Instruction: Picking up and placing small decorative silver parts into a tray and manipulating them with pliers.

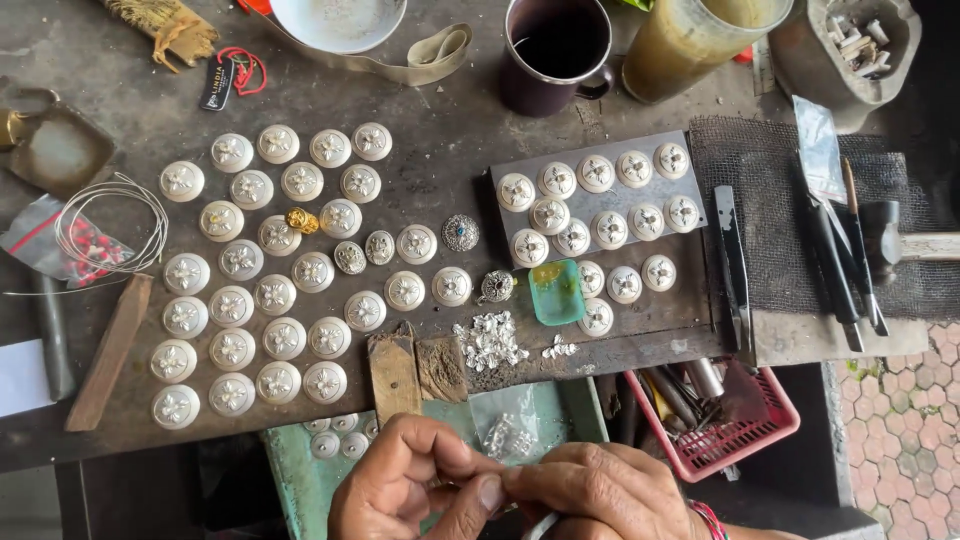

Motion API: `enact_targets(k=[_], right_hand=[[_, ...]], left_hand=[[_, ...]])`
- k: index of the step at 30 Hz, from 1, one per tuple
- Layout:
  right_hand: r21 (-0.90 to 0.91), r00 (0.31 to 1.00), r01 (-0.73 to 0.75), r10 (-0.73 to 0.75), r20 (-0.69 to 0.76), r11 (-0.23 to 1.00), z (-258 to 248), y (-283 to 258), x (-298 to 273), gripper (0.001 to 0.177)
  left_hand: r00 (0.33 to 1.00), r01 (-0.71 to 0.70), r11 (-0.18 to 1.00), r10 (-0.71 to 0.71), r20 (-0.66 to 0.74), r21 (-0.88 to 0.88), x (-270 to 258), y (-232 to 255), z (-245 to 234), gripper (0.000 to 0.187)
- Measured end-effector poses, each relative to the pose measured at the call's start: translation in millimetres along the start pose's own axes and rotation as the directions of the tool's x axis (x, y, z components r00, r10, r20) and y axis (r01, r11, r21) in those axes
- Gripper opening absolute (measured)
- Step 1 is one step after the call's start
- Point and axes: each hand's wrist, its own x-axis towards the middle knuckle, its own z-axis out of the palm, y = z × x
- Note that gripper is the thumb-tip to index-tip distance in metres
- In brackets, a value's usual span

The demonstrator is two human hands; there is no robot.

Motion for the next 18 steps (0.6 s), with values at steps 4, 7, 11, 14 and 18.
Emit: enact_targets(k=[4,7,11,14,18], right_hand=[[-0.032,0.950,-0.226,0.213,-0.229,0.974,11,-17,19,0.027],[-0.132,0.951,-0.244,0.211,-0.224,0.961,9,-9,16,0.031],[-0.347,0.970,-0.243,0.218,-0.111,0.906,-1,16,3,0.026],[-0.543,0.969,-0.244,0.180,-0.169,0.804,0,28,2,0.026],[-0.492,0.968,-0.252,0.216,-0.131,0.833,-1,31,3,0.025]], left_hand=[[0.980,0.198,0.965,-0.193,0.044,-0.171,3,-2,-2,0.024],[0.987,0.112,0.989,-0.099,0.130,-0.095,2,-1,-3,0.023],[0.987,0.053,0.998,-0.048,0.154,-0.027,2,4,-7,0.020],[0.987,0.052,0.998,-0.055,0.149,0.026,1,6,-9,0.018],[0.986,0.063,0.995,-0.073,0.148,0.071,1,4,-8,0.018]])
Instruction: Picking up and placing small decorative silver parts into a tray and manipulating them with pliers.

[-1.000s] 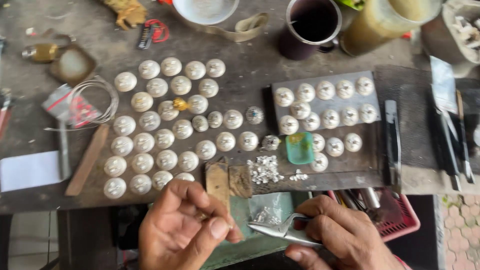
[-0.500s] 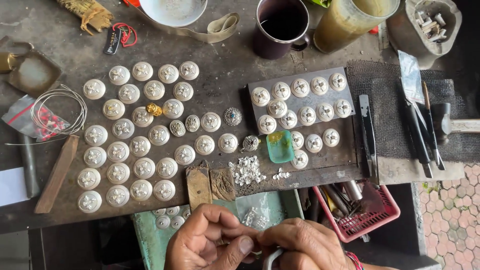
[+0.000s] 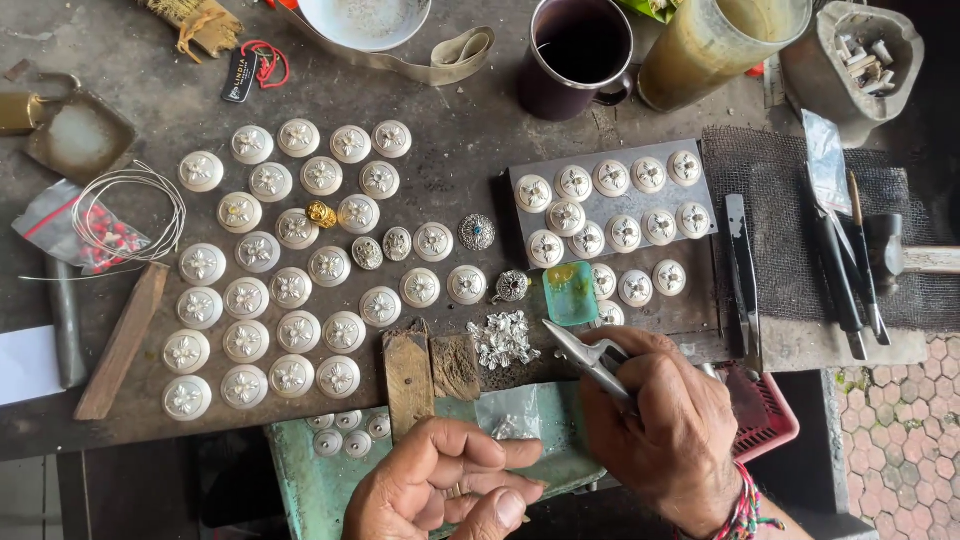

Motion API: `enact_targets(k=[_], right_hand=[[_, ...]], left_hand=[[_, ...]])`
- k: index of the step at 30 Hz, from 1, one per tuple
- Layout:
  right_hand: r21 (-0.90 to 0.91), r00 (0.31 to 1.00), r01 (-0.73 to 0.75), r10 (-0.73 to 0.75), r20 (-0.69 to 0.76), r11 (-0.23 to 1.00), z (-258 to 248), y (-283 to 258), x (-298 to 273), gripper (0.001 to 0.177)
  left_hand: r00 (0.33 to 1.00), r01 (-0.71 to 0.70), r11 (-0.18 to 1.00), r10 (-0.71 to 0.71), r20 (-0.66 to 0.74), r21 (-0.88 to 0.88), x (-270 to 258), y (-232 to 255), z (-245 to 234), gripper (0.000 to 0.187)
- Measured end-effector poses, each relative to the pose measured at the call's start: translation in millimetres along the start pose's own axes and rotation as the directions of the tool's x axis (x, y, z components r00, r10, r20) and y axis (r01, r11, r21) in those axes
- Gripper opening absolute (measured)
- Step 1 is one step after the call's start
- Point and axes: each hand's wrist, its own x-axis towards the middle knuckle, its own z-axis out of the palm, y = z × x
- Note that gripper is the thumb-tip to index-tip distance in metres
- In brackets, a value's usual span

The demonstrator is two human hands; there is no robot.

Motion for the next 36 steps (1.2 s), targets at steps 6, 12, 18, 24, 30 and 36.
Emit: enact_targets(k=[6,12,18,24,30,36], right_hand=[[0.036,0.998,-0.045,0.046,-0.036,0.998,-1,-6,3,0.027],[-0.014,0.998,-0.062,0.061,-0.032,0.998,2,-2,-1,0.026],[0.033,0.992,-0.112,0.113,-0.050,0.993,-1,-5,5,0.030],[0.080,0.998,-0.053,0.056,-0.042,0.995,-3,-9,8,0.029],[0.203,0.979,0.141,-0.167,0.115,0.969,3,-5,4,0.024],[0.270,0.972,0.130,-0.177,0.156,0.954,1,-6,6,0.019]], left_hand=[[0.999,0.038,0.998,-0.037,-0.017,0.044,1,1,-1,0.016],[0.999,0.015,0.998,-0.017,0.030,0.054,2,0,-3,0.018],[0.997,0.070,0.995,-0.071,0.017,0.067,3,1,-3,0.019],[0.998,0.057,0.996,-0.059,0.022,0.072,3,1,-3,0.018],[0.998,0.044,0.996,-0.048,0.049,0.077,3,1,-3,0.019],[0.998,0.052,0.994,-0.056,0.042,0.094,3,0,-3,0.020]])
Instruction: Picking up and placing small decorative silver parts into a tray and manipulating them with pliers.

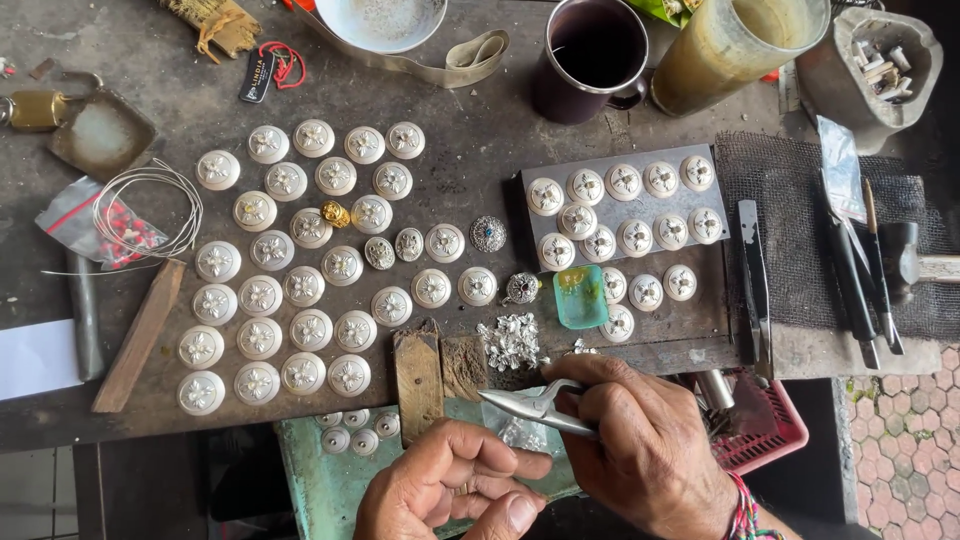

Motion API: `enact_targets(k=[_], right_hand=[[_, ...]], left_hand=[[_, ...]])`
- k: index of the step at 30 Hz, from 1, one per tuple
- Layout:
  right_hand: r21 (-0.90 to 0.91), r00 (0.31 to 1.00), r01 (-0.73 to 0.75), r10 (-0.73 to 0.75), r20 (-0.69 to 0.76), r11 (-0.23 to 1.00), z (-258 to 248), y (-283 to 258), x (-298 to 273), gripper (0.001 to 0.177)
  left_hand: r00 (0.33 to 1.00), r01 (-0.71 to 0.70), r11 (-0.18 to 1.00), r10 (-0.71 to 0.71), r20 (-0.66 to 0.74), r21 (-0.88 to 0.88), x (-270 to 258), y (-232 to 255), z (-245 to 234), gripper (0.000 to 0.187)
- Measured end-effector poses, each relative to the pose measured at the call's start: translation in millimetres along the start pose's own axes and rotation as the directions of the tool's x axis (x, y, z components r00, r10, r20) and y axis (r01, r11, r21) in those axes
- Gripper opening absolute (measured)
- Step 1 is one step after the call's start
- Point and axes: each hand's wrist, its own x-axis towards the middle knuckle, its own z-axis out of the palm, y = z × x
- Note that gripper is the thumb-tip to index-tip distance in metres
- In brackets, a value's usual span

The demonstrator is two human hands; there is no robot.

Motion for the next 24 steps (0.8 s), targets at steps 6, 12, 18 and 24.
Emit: enact_targets(k=[6,12,18,24], right_hand=[[0.012,0.998,-0.051,0.052,-0.027,0.999,-3.1,-1.5,2.4,0.020],[0.026,0.999,-0.032,0.032,-0.007,0.999,-2.8,-1.2,0.8,0.020],[0.030,0.999,-0.037,0.037,0.012,0.999,-1.1,1.4,-1.0,0.016],[0.062,0.998,-0.062,0.062,0.000,0.996,-4.3,-1.5,1.3,0.019]], left_hand=[[0.999,-0.043,0.999,0.043,-0.003,0.025,0.5,2.1,0.2,0.021],[1.000,-0.024,1.000,0.024,-0.003,0.019,0.9,0.9,0.2,0.020],[0.999,-0.038,0.999,0.037,0.014,0.030,1.3,0.4,-0.2,0.021],[0.998,-0.065,0.997,0.065,0.006,0.047,0.9,1.9,0.1,0.020]])
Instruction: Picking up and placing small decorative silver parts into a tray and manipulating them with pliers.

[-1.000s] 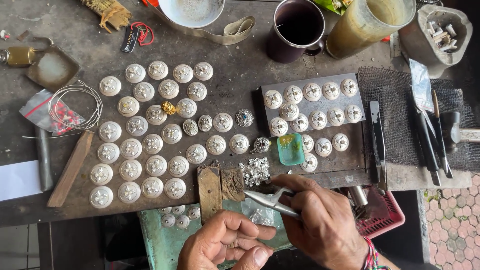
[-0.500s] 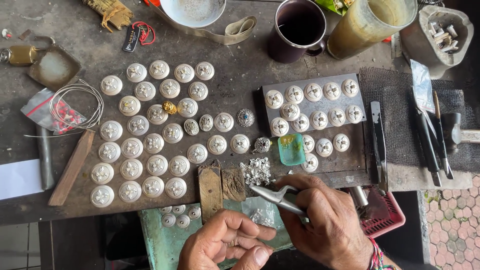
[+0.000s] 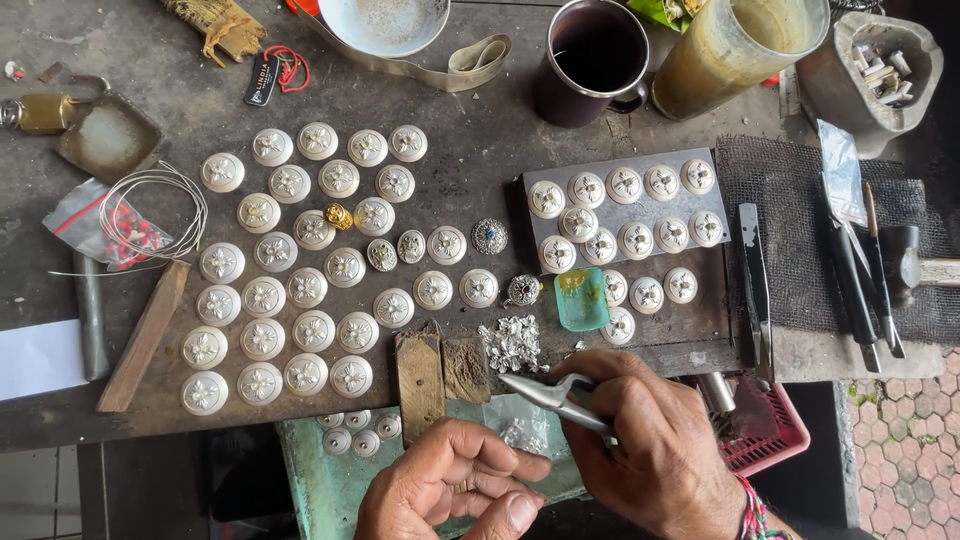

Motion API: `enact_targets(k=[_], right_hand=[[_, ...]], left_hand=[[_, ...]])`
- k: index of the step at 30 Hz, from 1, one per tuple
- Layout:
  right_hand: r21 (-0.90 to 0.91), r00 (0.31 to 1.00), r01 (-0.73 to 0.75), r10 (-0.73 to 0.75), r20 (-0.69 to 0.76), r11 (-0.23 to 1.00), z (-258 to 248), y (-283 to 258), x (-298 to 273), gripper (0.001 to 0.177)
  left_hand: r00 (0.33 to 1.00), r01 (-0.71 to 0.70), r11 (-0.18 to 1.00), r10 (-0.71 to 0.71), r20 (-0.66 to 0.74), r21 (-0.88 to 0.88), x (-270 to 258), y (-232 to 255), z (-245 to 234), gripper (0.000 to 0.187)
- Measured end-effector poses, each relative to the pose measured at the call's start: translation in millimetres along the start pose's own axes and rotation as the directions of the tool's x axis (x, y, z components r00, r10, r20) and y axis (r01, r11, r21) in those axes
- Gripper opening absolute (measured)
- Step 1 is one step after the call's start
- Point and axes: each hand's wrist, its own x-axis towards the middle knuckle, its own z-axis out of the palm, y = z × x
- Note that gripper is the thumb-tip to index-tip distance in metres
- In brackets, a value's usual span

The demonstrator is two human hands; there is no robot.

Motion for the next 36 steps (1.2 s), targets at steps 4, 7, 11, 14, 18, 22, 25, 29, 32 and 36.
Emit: enact_targets(k=[4,7,11,14,18,22,25,29,32,36], right_hand=[[0.011,1.000,0.004,-0.004,0.005,1.000,0,0,1,0.020],[-0.068,0.997,0.078,-0.078,-0.004,0.995,5,0,1,0.017],[-0.051,0.999,0.045,-0.044,0.009,0.998,7,3,-4,0.017],[-0.054,0.998,0.065,-0.064,0.012,0.996,7,4,-5,0.017],[-0.041,0.996,0.093,-0.093,0.019,0.995,6,4,-3,0.016],[-0.022,0.995,0.102,-0.102,0.015,0.994,6,4,-4,0.016],[-0.053,0.992,0.119,-0.116,0.056,0.991,6,5,-7,0.011],[-0.042,0.990,0.120,-0.116,0.075,0.992,5,7,-9,0.010],[-0.074,0.991,0.099,-0.092,0.092,0.992,5,6,-10,0.006],[0.018,0.999,-0.014,0.013,0.035,1.000,3,-1,-13,0.017]], left_hand=[[0.999,0.042,0.999,-0.042,-0.015,0.008,1,0,0,0.020],[1.000,0.002,1.000,-0.002,0.000,-0.003,1,-2,0,0.020],[1.000,-0.019,1.000,0.019,-0.008,0.005,1,-3,0,0.021],[1.000,-0.003,1.000,0.003,0.006,-0.003,1,-3,0,0.021],[0.999,0.023,1.000,-0.022,-0.028,0.015,0,-1,2,0.020],[1.000,0.020,1.000,-0.020,-0.002,0.001,0,-2,1,0.021],[0.999,0.037,0.999,-0.037,-0.007,-0.010,0,-2,3,0.021],[0.999,0.026,0.999,-0.026,-0.029,-0.025,0,-3,5,0.022],[1.000,0.026,1.000,-0.026,-0.008,-0.001,-1,-4,6,0.020],[0.998,-0.014,0.998,0.010,-0.063,-0.069,-2,-9,5,0.022]])
